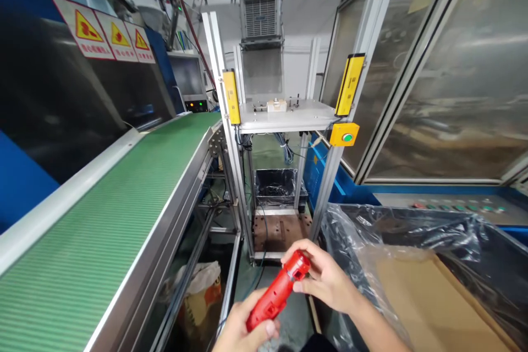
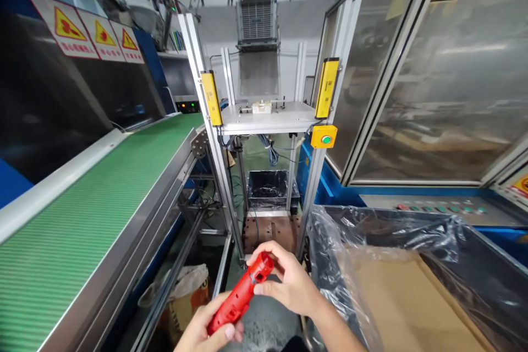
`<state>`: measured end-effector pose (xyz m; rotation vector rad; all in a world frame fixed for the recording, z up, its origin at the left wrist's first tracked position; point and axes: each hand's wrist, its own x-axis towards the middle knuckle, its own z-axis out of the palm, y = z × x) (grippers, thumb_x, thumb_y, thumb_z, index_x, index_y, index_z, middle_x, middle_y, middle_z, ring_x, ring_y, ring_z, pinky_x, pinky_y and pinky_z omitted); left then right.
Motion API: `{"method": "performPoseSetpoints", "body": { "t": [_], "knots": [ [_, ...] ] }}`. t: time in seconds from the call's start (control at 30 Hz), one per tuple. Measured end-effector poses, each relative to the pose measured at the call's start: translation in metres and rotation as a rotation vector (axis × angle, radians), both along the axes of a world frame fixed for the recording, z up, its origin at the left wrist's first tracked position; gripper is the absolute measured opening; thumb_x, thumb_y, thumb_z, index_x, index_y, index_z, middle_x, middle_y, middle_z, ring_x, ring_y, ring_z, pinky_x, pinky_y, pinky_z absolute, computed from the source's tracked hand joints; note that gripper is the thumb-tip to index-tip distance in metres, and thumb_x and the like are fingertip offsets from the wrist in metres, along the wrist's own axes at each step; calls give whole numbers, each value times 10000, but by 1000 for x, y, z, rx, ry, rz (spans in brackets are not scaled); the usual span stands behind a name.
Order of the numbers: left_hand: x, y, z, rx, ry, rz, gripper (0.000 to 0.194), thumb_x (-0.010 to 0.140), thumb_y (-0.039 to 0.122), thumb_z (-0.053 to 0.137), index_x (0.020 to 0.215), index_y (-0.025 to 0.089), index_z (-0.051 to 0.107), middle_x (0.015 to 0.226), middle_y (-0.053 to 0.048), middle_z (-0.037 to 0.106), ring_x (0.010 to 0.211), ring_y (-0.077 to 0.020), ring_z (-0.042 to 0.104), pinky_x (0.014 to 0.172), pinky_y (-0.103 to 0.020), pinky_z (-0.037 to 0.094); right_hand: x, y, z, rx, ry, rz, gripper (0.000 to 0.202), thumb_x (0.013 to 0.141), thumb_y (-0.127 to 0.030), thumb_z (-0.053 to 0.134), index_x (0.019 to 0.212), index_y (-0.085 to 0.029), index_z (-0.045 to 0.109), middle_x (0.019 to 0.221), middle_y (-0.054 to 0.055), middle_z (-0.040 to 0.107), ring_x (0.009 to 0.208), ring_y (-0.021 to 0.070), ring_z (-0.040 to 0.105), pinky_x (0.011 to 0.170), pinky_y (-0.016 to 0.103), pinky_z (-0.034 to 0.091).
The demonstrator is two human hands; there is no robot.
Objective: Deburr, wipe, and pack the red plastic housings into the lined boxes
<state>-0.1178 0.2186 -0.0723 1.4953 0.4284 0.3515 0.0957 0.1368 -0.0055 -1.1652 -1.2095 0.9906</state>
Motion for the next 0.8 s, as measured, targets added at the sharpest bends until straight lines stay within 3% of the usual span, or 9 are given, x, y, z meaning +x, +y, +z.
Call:
{"method": "performPoseSetpoints", "body": {
  "t": [0.07, 0.13, 0.2, 0.3, 0.4, 0.53, 0.63, 0.73, 0.8],
  "knots": [
    [-3, 7, 4, 94, -35, -27, 678, 809, 695, 605, 1228, 163, 644, 844, -84, 690, 768, -207, 630, 747, -278, 490, -4, 9, 9, -3, -151, 51, 540, 738, -405, 780, 1210, -235, 580, 1063, 66, 696, 947, 212, 663, 874, 350, 525],
    [-5, 13, 5, 84, -53, -49, 674, 804, 693, 615, 1245, 184, 639, 875, -73, 693, 804, -209, 631, 775, -276, 477, -7, 18, 19, -14, -377, 108, 580, 753, -378, 760, 1287, -245, 580, 1096, 69, 705, 959, 223, 665, 900, 363, 511],
    [-6, 17, 3, -13, -67, -76, 694, 766, 669, 682, 1266, 192, 624, 860, -60, 683, 771, -193, 628, 733, -256, 466, -10, 27, 31, -12, -586, 171, 498, 741, -342, 766, 1215, -244, 651, 1081, 61, 713, 941, 221, 661, 895, 348, 499],
    [-6, 19, 0, -125, -116, -82, 678, 726, 642, 743, 1212, 176, 660, 835, -62, 669, 730, -174, 611, 691, -244, 456, -11, 36, 48, 1, -758, 210, 360, 672, -318, 820, 996, -206, 710, 919, 26, 709, 784, 178, 633, 747, 282, 493],
    [-5, 18, 5, -172, -197, 7, 653, 715, 636, 759, 1163, 168, 684, 896, -88, 683, 744, -180, 621, 708, -265, 488, -9, 39, 65, -19, -863, 144, 358, 617, -273, 859, 915, -198, 674, 829, -17, 669, 710, 143, 583, 671, 245, 452],
    [-2, 21, 24, -213, -200, 171, 654, 774, 568, 741, 1273, 168, 609, 803, -83, 678, 517, -125, 562, 476, -211, 442, -6, 46, 90, -11, -1028, 103, 289, 713, -242, 805, 954, -189, 654, 912, 9, 671, 772, 156, 593, 705, 261, 451],
    [0, 35, 38, -87, -142, 212, 640, 827, 535, 692, 1326, 153, 575, 734, -75, 667, 451, -100, 515, 409, -176, 390, -3, 59, 101, 84, -1253, 236, 208, 803, -275, 748, 977, -186, 675, 984, 47, 692, 946, 215, 596, 855, 331, 447],
    [1, 55, 51, 119, -104, 190, 561, 843, 496, 672, 1302, 179, 613, 965, -123, 687, 498, -104, 564, 409, -179, 422, -5, 77, 101, 172, -1471, 371, 183, 845, -336, 709, 937, -181, 679, 902, 49, 701, 978, 242, 571, 893, 370, 430],
    [2, 69, 60, 241, -90, 193, 528, 863, 472, 643, 1318, 206, 605, 1087, -129, 674, 516, -107, 585, 454, -203, 483, -7, 90, 98, 233, -1571, 368, 189, 863, -348, 682, 932, -172, 672, 911, 54, 692, 960, 237, 559, 867, 372, 435]
  ]
}}
